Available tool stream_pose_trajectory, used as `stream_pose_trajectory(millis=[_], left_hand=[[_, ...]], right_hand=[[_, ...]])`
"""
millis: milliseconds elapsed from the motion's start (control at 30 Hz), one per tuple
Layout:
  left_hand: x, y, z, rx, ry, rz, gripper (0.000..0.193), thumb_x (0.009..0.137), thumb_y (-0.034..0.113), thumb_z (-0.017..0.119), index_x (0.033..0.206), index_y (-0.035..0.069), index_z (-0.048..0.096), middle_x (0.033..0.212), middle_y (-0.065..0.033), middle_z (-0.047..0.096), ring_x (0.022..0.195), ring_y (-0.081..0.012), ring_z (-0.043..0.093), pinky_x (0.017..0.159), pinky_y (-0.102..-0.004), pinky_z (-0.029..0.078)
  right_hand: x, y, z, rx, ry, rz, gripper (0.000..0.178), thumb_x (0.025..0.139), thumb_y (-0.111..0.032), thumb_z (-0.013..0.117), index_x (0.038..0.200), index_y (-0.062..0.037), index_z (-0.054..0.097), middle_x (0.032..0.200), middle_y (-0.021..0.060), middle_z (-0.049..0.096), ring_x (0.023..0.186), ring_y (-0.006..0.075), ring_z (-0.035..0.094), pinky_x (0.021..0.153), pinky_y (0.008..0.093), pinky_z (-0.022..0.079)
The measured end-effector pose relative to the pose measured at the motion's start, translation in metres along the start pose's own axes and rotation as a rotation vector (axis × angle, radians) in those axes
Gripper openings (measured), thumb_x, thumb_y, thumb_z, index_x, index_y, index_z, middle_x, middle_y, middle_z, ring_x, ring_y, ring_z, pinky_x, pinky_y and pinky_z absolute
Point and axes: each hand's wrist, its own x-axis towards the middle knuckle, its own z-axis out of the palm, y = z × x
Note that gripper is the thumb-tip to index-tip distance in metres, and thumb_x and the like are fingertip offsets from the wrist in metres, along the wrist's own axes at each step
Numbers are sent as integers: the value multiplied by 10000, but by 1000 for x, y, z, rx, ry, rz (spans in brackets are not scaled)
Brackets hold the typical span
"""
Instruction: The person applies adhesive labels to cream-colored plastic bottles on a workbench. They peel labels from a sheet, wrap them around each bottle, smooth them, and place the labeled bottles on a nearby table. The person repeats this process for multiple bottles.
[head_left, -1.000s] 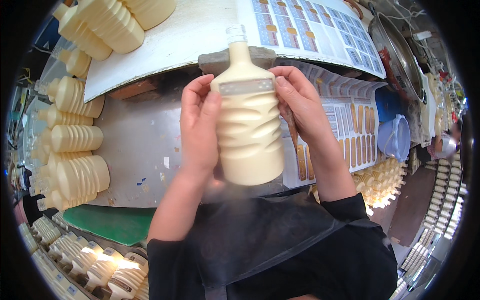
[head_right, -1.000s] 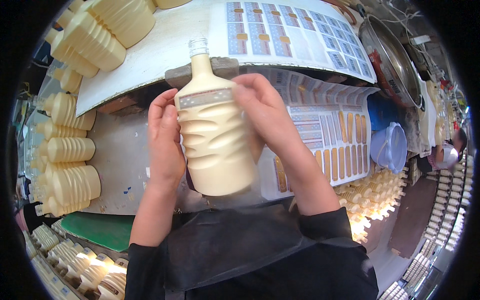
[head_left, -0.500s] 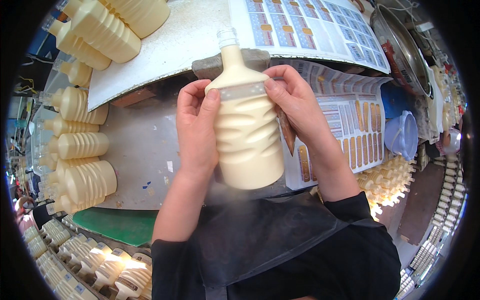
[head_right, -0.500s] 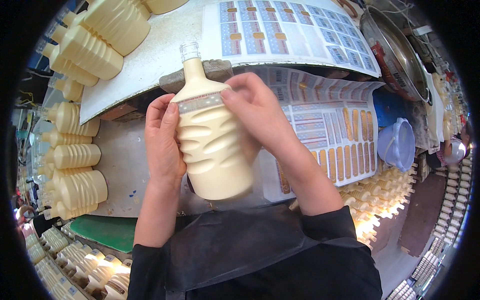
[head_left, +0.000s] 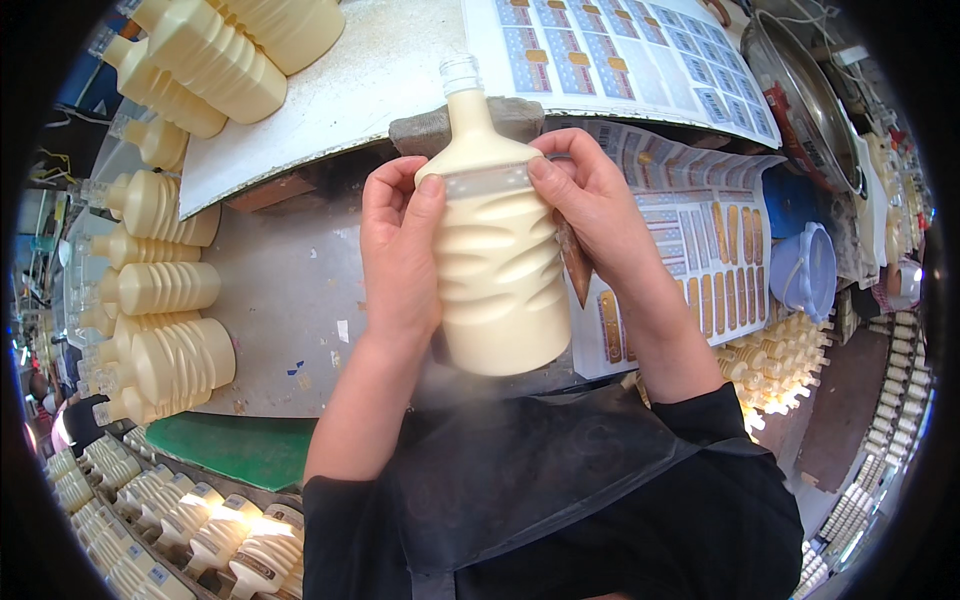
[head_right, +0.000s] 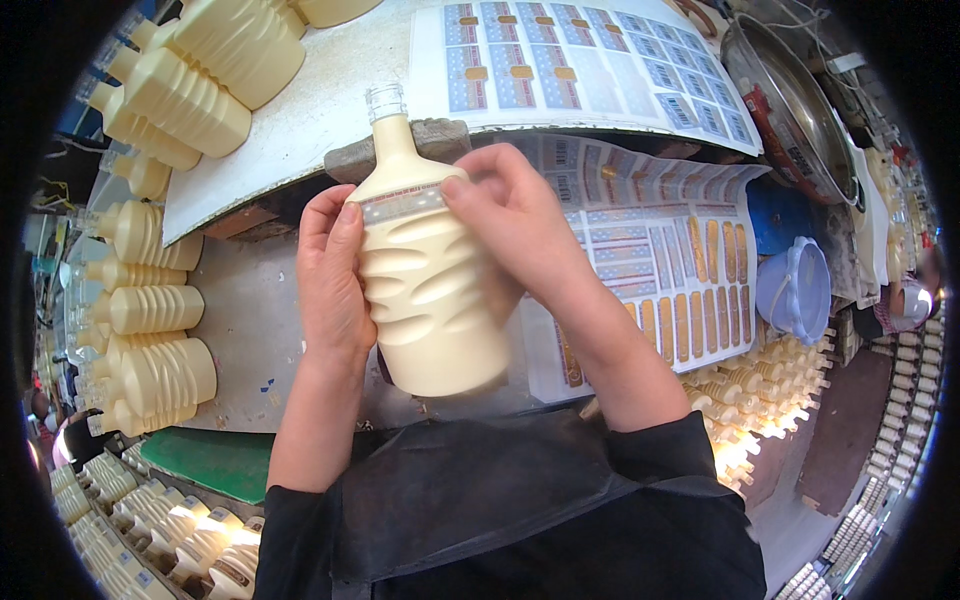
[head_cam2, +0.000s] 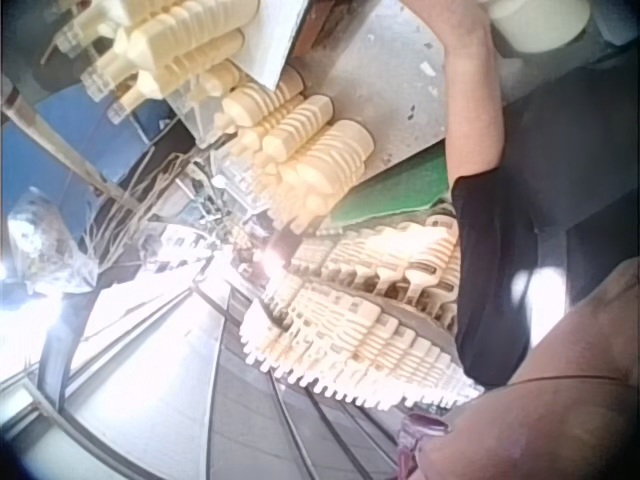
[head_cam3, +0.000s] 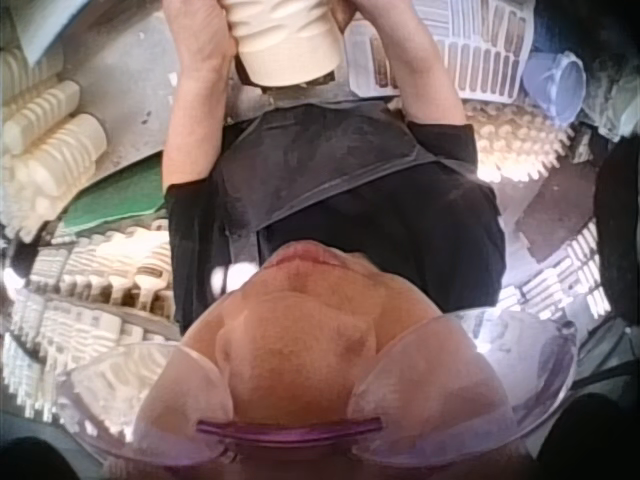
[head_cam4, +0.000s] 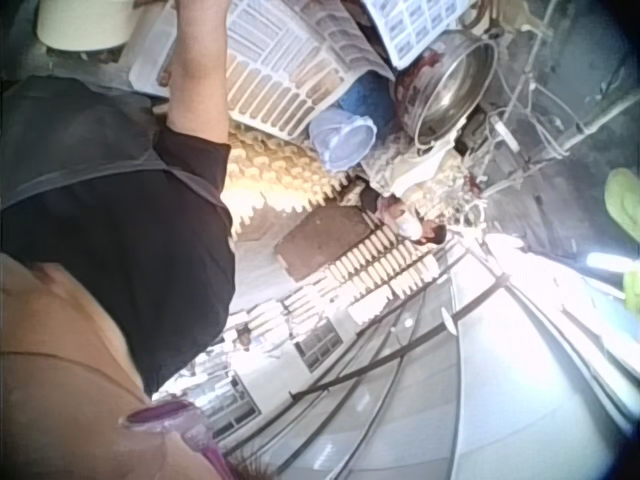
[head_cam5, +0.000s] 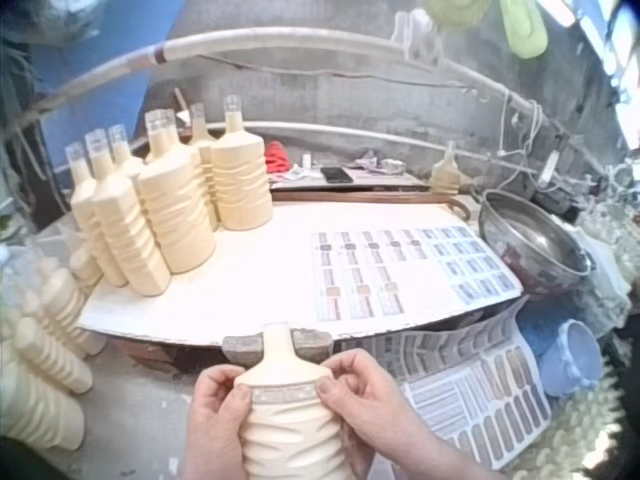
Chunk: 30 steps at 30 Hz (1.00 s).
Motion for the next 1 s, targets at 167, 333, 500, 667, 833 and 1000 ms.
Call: stream_pose_trajectory(millis=[167, 333, 500, 667, 833, 1000], left_hand=[[-1, 1, 2, 29, -11, 36, 314, 1048, 164, 618, 1313, 35, 510, 1236, -62, 540, 1101, -120, 533, 994, -292, 473], [-4, 6, 4, 25, -23, -8, 322, 1066, 179, 576, 1339, 37, 481, 1228, -54, 528, 1098, -116, 526, 999, -290, 466], [-5, 7, 8, 50, -23, 0, 313, 1065, 175, 574, 1331, 36, 482, 1216, -47, 527, 1082, -113, 528, 989, -287, 468], [-7, 11, 13, 77, -9, -10, 303, 1076, 213, 553, 1321, 46, 492, 1180, -48, 550, 1073, -115, 535, 983, -287, 473], [-9, 14, 14, -41, -16, -86, 350, 1112, 318, 415, 1312, 52, 525, 1186, -72, 606, 1096, -162, 599, 977, -335, 507], [-9, 10, 10, -52, 6, -59, 433, 1130, 373, 366, 1319, 23, 536, 1224, -85, 625, 1149, -189, 602, 1033, -350, 480]], right_hand=[[4, -9, -12, -102, 1, -32, 339, 1032, -359, 619, 1166, -49, 649, 958, 19, 661, 922, 95, 613, 821, 267, 502], [-4, -41, -11, 67, 131, -174, 296, 992, -141, 651, 1256, -7, 633, 1064, 17, 657, 979, 98, 602, 900, 250, 494], [-30, -30, 20, -484, 144, -519, 338, 945, -53, 701, 1262, 18, 605, 1169, 79, 683, 1082, 136, 628, 977, 269, 491], [-19, -12, 11, -391, 460, -373, 273, 947, -80, 679, 1206, -2, 637, 1128, 135, 709, 1025, 237, 690, 909, 364, 544], [-34, -16, 20, -722, 357, -958, 208, 859, -13, 746, 1062, -33, 703, 992, 125, 741, 871, 272, 734, 805, 359, 585], [-31, -40, 39, -959, 150, -1269, 215, 755, -100, 694, 968, -70, 715, 940, 74, 741, 846, 265, 733, 733, 370, 570]])
